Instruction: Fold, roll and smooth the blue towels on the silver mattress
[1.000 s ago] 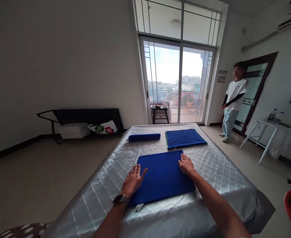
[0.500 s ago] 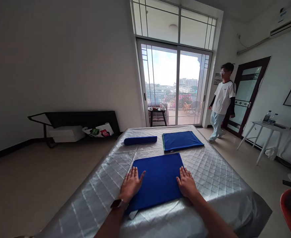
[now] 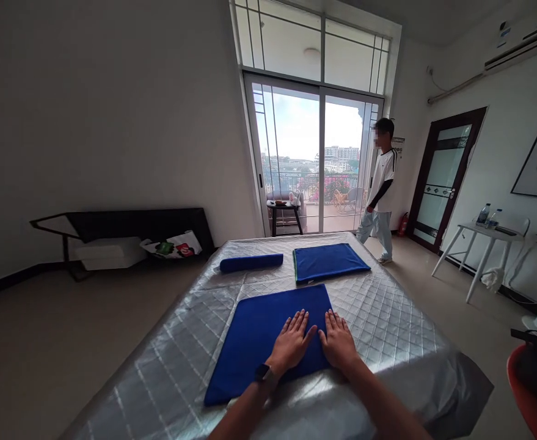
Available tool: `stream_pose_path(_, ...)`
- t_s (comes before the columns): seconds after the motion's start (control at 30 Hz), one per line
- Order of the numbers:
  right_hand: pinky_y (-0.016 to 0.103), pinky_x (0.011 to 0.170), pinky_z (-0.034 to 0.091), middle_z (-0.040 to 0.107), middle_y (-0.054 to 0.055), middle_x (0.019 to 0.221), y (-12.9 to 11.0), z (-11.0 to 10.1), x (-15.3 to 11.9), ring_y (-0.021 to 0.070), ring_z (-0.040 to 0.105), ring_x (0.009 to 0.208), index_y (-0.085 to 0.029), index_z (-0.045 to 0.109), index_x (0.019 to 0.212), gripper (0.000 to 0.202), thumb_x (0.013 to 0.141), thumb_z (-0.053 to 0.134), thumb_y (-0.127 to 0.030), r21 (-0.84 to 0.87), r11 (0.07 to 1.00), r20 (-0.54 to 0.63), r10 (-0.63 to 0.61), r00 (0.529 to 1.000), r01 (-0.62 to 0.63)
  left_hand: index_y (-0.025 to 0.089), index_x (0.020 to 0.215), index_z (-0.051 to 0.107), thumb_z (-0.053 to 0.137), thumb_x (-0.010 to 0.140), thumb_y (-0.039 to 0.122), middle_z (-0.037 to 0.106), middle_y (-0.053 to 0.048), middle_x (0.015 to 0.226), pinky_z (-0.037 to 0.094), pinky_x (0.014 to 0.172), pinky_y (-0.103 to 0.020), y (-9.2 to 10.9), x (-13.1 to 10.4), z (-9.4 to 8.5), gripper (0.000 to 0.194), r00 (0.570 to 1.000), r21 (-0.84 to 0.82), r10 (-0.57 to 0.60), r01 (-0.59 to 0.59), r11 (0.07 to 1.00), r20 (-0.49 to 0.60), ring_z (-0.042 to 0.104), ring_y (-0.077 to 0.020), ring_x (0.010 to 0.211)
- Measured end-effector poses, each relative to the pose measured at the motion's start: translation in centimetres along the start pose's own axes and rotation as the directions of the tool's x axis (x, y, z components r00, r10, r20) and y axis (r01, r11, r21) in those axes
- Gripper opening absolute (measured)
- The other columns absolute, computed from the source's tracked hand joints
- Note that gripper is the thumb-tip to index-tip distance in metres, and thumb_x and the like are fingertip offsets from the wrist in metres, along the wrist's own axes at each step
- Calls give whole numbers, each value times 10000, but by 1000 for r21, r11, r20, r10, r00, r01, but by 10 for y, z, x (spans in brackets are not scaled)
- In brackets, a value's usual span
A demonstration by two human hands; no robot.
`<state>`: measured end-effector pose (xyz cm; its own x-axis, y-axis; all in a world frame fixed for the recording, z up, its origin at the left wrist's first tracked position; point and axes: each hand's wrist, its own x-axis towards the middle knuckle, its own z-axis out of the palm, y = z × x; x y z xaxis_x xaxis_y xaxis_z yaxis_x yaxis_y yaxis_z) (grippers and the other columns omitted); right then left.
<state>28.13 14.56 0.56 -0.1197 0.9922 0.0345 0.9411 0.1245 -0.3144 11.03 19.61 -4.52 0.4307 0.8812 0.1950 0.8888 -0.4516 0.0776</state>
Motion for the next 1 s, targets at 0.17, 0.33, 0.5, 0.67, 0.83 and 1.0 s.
stream_pose_path(0.17,389,1237,128,221,116,1633,-1,1,-1,226,173,1531,-74,235,1581,640,1031,239,-400,-10,1000,12,27,1000,-27,160,1507,433,240,1022,441,356,-132,1593,286,1207,-500,-92,-57,6,593,990,96,-138,137,986,5,322,-267,1485)
stream_pose_path(0.33,387,1237,131,229,125,1628,-2,0,2,228,178,1530,-59,242,1577,642,1026,267,-389,-17,1000,2,22,1000,-22,220,1412,565,243,1005,362,468,-140,1535,350,1162,-529,-151,-111,12,539,991,150,-116,125,981,-69,405,-278,1442)
stream_pose_path(0.5,408,1235,159,241,131,1626,-1,-3,-7,236,184,1528,-67,242,1578,632,1029,272,-378,-45,999,17,29,999,-28,251,1367,604,248,997,381,522,-107,1502,365,1155,-517,-147,-118,7,530,993,116,-89,98,988,-82,387,-279,1452)
stream_pose_path(0.67,424,1231,183,262,127,1624,5,7,-25,230,185,1527,-103,255,1579,605,1038,277,-375,-76,997,38,27,999,-24,234,1366,601,208,999,422,544,-115,1482,370,1151,-518,-148,-116,11,569,986,75,-103,113,991,-131,414,-279,1433)
stream_pose_path(0.83,456,1228,188,268,134,1622,5,13,-27,227,185,1528,-114,256,1578,590,1043,289,-360,-83,996,22,21,1000,-19,160,1468,491,221,998,535,516,-153,1497,353,1164,-511,-127,-105,5,659,961,62,-231,243,968,-152,387,-288,1450)
stream_pose_path(1.0,466,1226,188,246,136,1623,7,14,-26,241,188,1527,-115,260,1578,588,1036,295,-341,-63,998,29,10,1000,-8,161,1511,424,185,1041,444,412,-118,1574,335,1194,-447,-20,-55,-2,598,995,27,-6,9,1000,-102,343,-231,1478)
